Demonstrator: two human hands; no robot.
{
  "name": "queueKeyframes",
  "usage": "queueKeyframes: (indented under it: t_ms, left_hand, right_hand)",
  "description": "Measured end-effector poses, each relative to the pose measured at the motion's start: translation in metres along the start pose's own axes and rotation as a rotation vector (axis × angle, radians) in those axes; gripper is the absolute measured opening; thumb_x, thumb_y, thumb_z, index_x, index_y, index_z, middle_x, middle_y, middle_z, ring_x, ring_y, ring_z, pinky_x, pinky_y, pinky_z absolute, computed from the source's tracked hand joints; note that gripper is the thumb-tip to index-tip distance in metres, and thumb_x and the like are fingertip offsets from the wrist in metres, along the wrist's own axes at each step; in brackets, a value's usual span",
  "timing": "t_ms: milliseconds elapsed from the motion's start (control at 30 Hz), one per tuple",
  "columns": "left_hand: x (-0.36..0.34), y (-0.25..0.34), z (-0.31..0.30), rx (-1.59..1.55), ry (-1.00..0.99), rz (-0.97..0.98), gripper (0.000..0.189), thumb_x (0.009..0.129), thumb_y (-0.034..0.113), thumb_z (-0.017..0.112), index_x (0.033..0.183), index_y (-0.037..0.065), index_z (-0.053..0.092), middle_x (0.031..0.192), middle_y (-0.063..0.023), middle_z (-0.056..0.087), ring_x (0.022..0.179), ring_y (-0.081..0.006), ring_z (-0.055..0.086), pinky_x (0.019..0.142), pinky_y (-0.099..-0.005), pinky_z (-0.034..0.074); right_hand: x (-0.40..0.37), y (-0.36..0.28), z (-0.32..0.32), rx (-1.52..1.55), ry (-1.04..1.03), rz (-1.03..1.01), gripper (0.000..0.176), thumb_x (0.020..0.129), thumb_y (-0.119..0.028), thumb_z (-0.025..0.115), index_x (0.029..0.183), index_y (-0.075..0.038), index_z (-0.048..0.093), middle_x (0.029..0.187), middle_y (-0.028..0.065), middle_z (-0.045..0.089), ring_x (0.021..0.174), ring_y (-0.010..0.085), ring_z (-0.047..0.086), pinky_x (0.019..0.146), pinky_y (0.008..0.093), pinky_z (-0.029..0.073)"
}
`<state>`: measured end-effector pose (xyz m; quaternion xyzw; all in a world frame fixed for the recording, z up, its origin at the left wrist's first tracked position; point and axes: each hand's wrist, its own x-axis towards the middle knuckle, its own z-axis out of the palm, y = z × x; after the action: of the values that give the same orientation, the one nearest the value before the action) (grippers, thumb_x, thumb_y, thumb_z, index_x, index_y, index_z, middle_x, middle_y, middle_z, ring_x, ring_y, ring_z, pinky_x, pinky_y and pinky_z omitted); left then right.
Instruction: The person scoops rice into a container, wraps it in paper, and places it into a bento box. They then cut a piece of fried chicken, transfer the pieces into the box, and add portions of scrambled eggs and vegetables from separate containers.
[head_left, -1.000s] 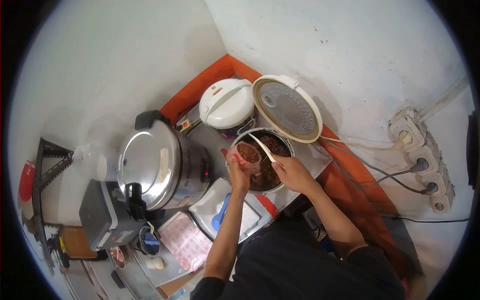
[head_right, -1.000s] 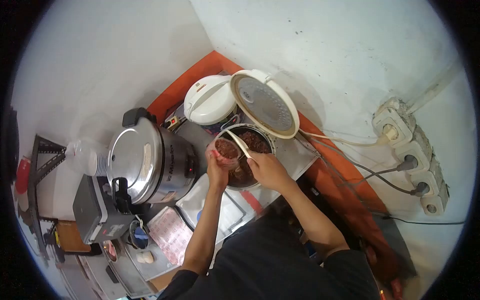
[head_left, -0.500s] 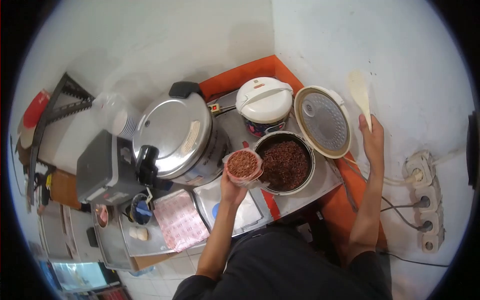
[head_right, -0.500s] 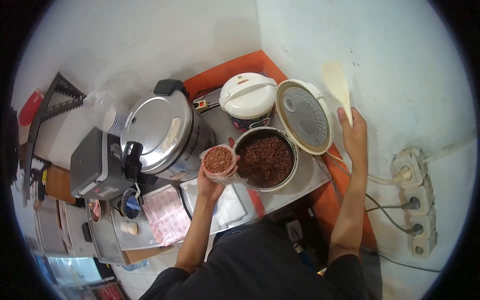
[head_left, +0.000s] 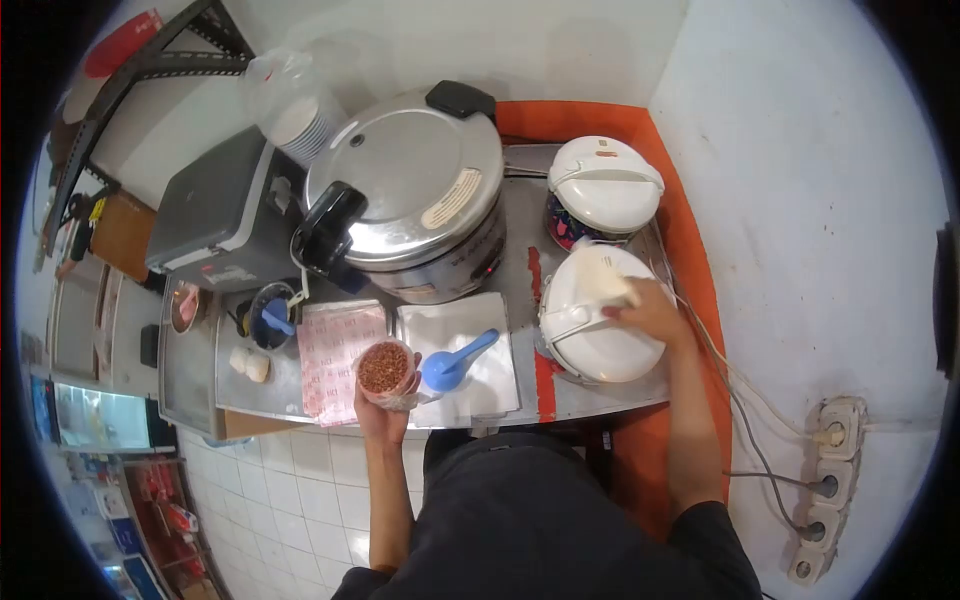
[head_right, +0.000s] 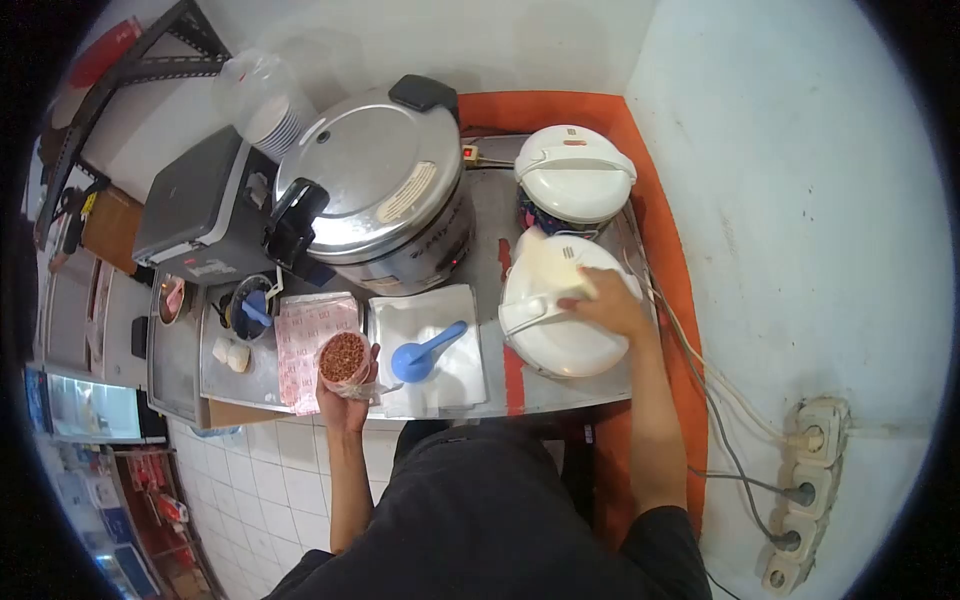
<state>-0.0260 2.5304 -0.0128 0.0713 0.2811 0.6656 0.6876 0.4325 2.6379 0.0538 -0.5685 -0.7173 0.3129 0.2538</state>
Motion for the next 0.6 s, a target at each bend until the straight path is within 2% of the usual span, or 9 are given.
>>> queueKeyframes:
  t_ms: [67, 167, 267, 333, 400, 433, 500, 567, 600]
  left_hand:
    - [-0.006, 0.006, -0.007, -0.050, 0.027, 0.027, 0.057, 0.105, 0.046, 0.033, 0.147, 0.008, 0.041, 0.144, -0.0215, 0.049, 0.132, -0.0498, 0.046, 0.104, -0.0555, 0.047]
    - [-0.016, 0.011, -0.014, -0.097, 0.043, 0.060, 0.057, 0.105, 0.045, 0.033, 0.147, 0.007, 0.041, 0.144, -0.0213, 0.049, 0.132, -0.0497, 0.046, 0.104, -0.0557, 0.047]
    - [-0.019, 0.016, -0.013, -0.047, 0.024, 0.101, 0.057, 0.105, 0.044, 0.032, 0.147, 0.007, 0.041, 0.144, -0.0196, 0.049, 0.131, -0.0481, 0.047, 0.105, -0.0565, 0.046]
    - [-0.026, 0.024, -0.016, 0.026, 0.048, 0.160, 0.056, 0.105, 0.044, 0.032, 0.147, 0.008, 0.041, 0.144, -0.0184, 0.050, 0.131, -0.0467, 0.048, 0.107, -0.0571, 0.045]
    - [-0.031, 0.032, -0.020, -0.017, 0.041, 0.163, 0.056, 0.105, 0.043, 0.031, 0.147, 0.008, 0.041, 0.143, -0.0180, 0.051, 0.131, -0.0457, 0.050, 0.108, -0.0580, 0.043]
    - [-0.030, 0.035, -0.026, -0.038, 0.035, 0.159, 0.055, 0.106, 0.043, 0.031, 0.147, 0.008, 0.041, 0.143, -0.0187, 0.052, 0.130, -0.0460, 0.050, 0.108, -0.0582, 0.043]
    - [-0.028, 0.041, -0.027, -0.016, 0.014, 0.149, 0.055, 0.106, 0.043, 0.031, 0.146, 0.007, 0.042, 0.143, -0.0201, 0.052, 0.130, -0.0463, 0.049, 0.108, -0.0587, 0.043]
    - [-0.023, 0.044, -0.037, -0.036, -0.006, 0.127, 0.056, 0.106, 0.043, 0.030, 0.145, 0.005, 0.042, 0.142, -0.0213, 0.051, 0.130, -0.0472, 0.050, 0.108, -0.0588, 0.043]
    - [-0.021, 0.047, -0.037, -0.033, -0.010, 0.101, 0.056, 0.106, 0.043, 0.030, 0.145, 0.005, 0.042, 0.142, -0.0213, 0.051, 0.130, -0.0474, 0.050, 0.108, -0.0589, 0.043]
  right_hand:
    - [0.008, 0.009, 0.034, -0.149, -0.069, -0.060, 0.037, 0.076, -0.022, 0.081, 0.101, 0.003, 0.069, 0.075, 0.0120, 0.066, 0.070, 0.0293, 0.061, 0.070, 0.0420, 0.047]
    - [0.007, 0.002, 0.044, -0.118, 0.180, -0.325, 0.033, 0.076, -0.023, 0.081, 0.091, 0.003, 0.068, 0.080, 0.0164, 0.066, 0.077, 0.0353, 0.061, 0.074, 0.0447, 0.047]
    - [-0.021, -0.036, 0.024, -0.314, 0.243, -0.241, 0.032, 0.077, -0.025, 0.080, 0.085, 0.003, 0.067, 0.085, 0.0215, 0.066, 0.082, 0.0365, 0.062, 0.075, 0.0457, 0.047]
    - [-0.055, -0.035, 0.010, -0.248, 0.051, 0.046, 0.032, 0.076, -0.024, 0.080, 0.083, 0.004, 0.067, 0.083, 0.0229, 0.066, 0.079, 0.0378, 0.063, 0.072, 0.0462, 0.047]
    - [-0.074, -0.066, -0.010, -0.432, -0.194, 0.284, 0.033, 0.076, -0.025, 0.080, 0.084, 0.004, 0.067, 0.080, 0.0239, 0.066, 0.074, 0.0392, 0.062, 0.070, 0.0473, 0.047]
    - [-0.084, -0.060, -0.009, -0.451, -0.145, 0.230, 0.033, 0.076, -0.025, 0.080, 0.083, 0.004, 0.067, 0.076, 0.0237, 0.065, 0.071, 0.0394, 0.062, 0.068, 0.0476, 0.047]
    - [-0.089, -0.039, -0.005, -0.474, -0.078, 0.279, 0.034, 0.077, -0.025, 0.080, 0.089, 0.004, 0.068, 0.078, 0.0240, 0.066, 0.074, 0.0396, 0.063, 0.070, 0.0472, 0.048]
    - [-0.087, -0.023, 0.001, -0.495, -0.040, 0.492, 0.036, 0.078, -0.022, 0.079, 0.101, 0.004, 0.068, 0.089, 0.0251, 0.067, 0.085, 0.0395, 0.065, 0.076, 0.0456, 0.049]
    - [-0.088, -0.016, 0.008, -0.519, 0.036, 0.419, 0.039, 0.079, -0.021, 0.078, 0.107, 0.004, 0.065, 0.097, 0.0252, 0.066, 0.091, 0.0396, 0.064, 0.081, 0.0449, 0.049]
